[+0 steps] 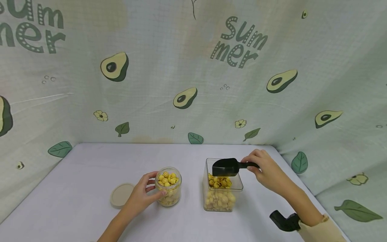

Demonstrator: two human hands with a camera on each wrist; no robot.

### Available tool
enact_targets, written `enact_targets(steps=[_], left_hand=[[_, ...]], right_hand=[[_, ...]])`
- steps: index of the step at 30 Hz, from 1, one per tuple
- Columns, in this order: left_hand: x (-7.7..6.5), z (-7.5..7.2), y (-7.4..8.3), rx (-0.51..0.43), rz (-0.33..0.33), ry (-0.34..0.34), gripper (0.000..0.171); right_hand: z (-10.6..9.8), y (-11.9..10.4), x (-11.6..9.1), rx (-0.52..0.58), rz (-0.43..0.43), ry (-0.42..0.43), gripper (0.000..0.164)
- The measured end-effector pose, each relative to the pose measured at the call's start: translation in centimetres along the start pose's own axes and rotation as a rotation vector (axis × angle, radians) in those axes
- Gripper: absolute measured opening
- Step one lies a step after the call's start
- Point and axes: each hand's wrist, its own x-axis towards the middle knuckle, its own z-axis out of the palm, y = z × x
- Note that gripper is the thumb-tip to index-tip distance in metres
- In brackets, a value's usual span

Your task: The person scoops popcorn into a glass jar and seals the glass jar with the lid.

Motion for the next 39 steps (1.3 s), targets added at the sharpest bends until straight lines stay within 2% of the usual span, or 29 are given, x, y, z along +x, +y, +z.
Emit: enact_targets(steps=[7, 13, 21, 30, 39], left_hand=[[0.0, 0.0, 0.0, -0.002, -0.005, -0.002, 0.067], [0.0, 0.0, -0.1, 0.003, 0.002, 0.001, 0.067], [0.0, 0.1, -0.2, 0.003, 0.005, -0.002, 0.067], [0.0, 0.1, -0.2, -0.002, 0.001, -0.005, 0.068], [-0.1, 0.1, 0.0, -0.003, -0.006, -0.011, 0.068]], right_hand=[[0.0, -0.8, 0.8, -0.123, -0.011, -0.079, 0.022], [0.4, -1.4, 1.3, -0.199, -0.024, -0.113, 0.023], [0.8, -2.0, 1.7, -0.278, -0.082, -0.178, 0.023], [1.1, -2.5, 1.8, -0.230, -0.050, -0.287, 0.018], [1.0, -2.4, 1.7, -0.215, -0.058, -0.282, 0.017]])
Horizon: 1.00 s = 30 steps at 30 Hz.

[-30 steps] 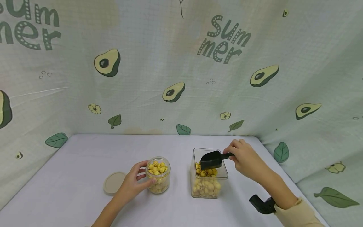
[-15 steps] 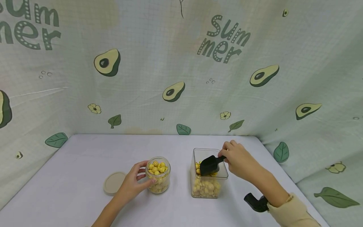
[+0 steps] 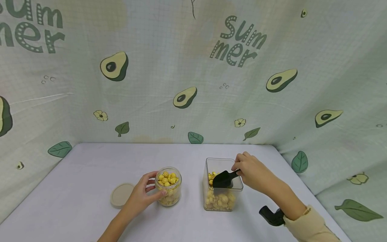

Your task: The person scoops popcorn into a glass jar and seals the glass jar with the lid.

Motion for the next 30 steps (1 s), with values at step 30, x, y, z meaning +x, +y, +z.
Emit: enact_targets(steps=[30], left_hand=[[0.5, 0.3, -0.3, -0.011, -0.002, 0.010, 0.068]], right_hand=[[0.1, -0.9, 0.5, 0.389, 0.124, -0.010, 0.050]])
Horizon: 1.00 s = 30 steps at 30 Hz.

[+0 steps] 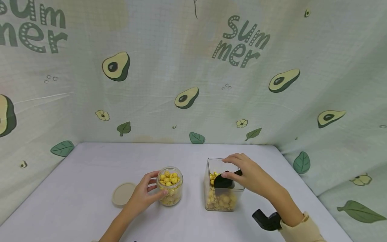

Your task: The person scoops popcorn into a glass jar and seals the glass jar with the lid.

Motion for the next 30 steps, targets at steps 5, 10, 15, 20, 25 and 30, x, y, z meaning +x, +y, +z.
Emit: enact_targets(steps=[5, 10, 15, 20, 25, 30], left_hand=[[0.0, 0.0, 0.0, -0.007, -0.003, -0.004, 0.068], [0.0, 0.0, 0.1, -0.010, 0.002, 0.000, 0.068], [0.0, 0.0, 0.0, -0.013, 0.006, 0.004, 0.068], [0.0, 0.1, 0.0, -0.017, 0.011, 0.004, 0.068], [0.0, 0.2, 0.0, -0.008, 0.011, 0.010, 0.068], [-0.1, 0.3, 0.0, -0.005, 0.020, 0.013, 0.067]], right_hand=[[0.4, -1.0, 0.1, 0.100, -0.007, -0.003, 0.060], [1.3, -2.1, 0.2, 0.192, -0.031, 0.017, 0.066], [2.6, -3.3, 0.2, 0.260, -0.035, 0.031, 0.067], [3.9, -4.4, 0.4, 0.339, -0.071, 0.023, 0.069], [5.3, -5.6, 0.6, 0.400, -0.122, 0.033, 0.069], [6.6, -6.7, 0.9, 0.454, -0.141, 0.052, 0.068]])
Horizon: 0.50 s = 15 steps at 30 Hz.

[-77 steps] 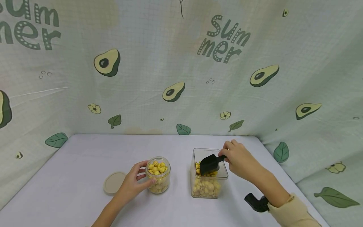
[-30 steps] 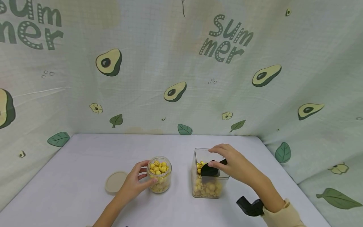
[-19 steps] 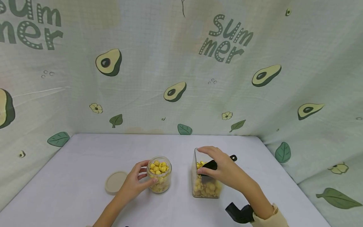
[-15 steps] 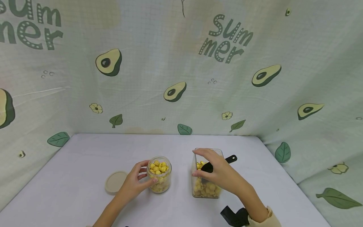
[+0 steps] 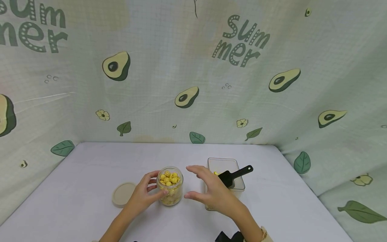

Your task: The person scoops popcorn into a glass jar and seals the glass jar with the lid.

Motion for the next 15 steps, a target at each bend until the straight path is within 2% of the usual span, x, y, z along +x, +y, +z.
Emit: enact_targets(steps=[8, 15], left_hand=[[0.0, 0.0, -0.1, 0.008, 0.010, 0.001, 0.067], [-0.1, 0.0, -0.1, 0.010, 0.017, 0.003, 0.066]], right_hand=[[2.8, 0.1, 0.7, 0.101, 0.081, 0.001, 0.073], [5.3, 1.3, 1.3, 0.251, 0.170, 0.023, 0.077]])
